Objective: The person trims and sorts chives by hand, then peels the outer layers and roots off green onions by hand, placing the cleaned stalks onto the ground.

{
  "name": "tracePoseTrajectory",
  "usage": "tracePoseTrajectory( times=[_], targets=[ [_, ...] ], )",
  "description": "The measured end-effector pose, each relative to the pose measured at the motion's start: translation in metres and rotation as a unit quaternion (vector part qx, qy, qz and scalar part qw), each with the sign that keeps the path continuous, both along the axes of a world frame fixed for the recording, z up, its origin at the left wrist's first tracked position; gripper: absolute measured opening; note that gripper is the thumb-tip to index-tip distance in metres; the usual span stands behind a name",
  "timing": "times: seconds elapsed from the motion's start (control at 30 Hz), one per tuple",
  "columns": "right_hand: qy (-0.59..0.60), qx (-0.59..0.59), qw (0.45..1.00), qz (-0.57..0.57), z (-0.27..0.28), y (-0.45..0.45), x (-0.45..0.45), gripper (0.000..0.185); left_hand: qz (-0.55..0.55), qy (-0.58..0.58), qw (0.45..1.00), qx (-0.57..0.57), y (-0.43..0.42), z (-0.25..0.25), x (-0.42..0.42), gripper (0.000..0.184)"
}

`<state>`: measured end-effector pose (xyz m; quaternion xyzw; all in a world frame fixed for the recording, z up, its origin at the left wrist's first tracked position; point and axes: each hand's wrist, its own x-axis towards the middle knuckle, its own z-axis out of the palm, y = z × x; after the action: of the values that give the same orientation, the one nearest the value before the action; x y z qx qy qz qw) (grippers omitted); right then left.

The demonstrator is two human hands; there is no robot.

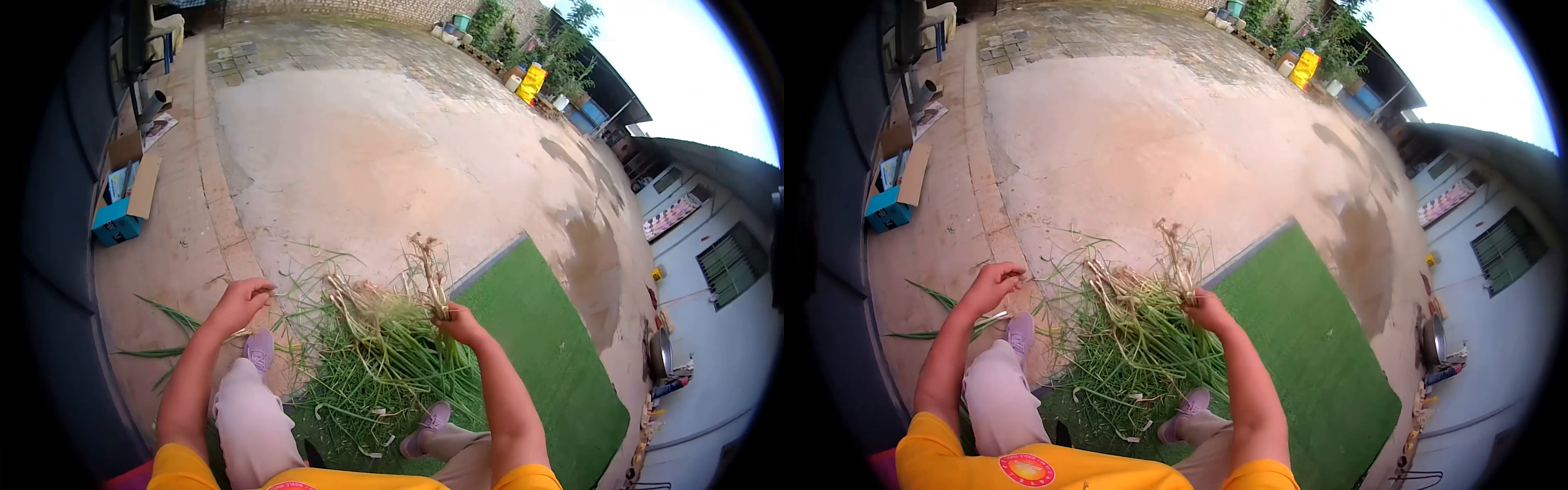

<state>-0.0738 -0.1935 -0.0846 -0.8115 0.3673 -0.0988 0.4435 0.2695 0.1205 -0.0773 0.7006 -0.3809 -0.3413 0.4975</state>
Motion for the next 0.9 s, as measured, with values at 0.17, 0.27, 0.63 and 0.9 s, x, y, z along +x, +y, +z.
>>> tracePoseTrajectory(
  times=[0.17,0.27,0.63,0.9],
  targets=[
    [-0.052,0.020,0.998,0.008,0.070,0.043,-0.016,0.029,-0.113,0.163,0.979,-0.032,-0.032,0.100,-0.078,0.030],
    [-0.120,0.026,0.992,0.008,0.099,0.083,-0.018,0.028,-0.120,0.200,0.972,0.022,-0.052,0.118,-0.135,0.047],
    [-0.119,0.059,0.985,0.115,0.083,0.160,-0.029,0.025,-0.079,0.327,0.934,-0.124,-0.092,0.100,-0.194,0.016],
    [-0.236,0.102,0.966,-0.030,0.082,0.151,-0.029,0.022,-0.019,0.368,0.914,-0.170,-0.122,0.088,-0.201,0.021]
  ],
)
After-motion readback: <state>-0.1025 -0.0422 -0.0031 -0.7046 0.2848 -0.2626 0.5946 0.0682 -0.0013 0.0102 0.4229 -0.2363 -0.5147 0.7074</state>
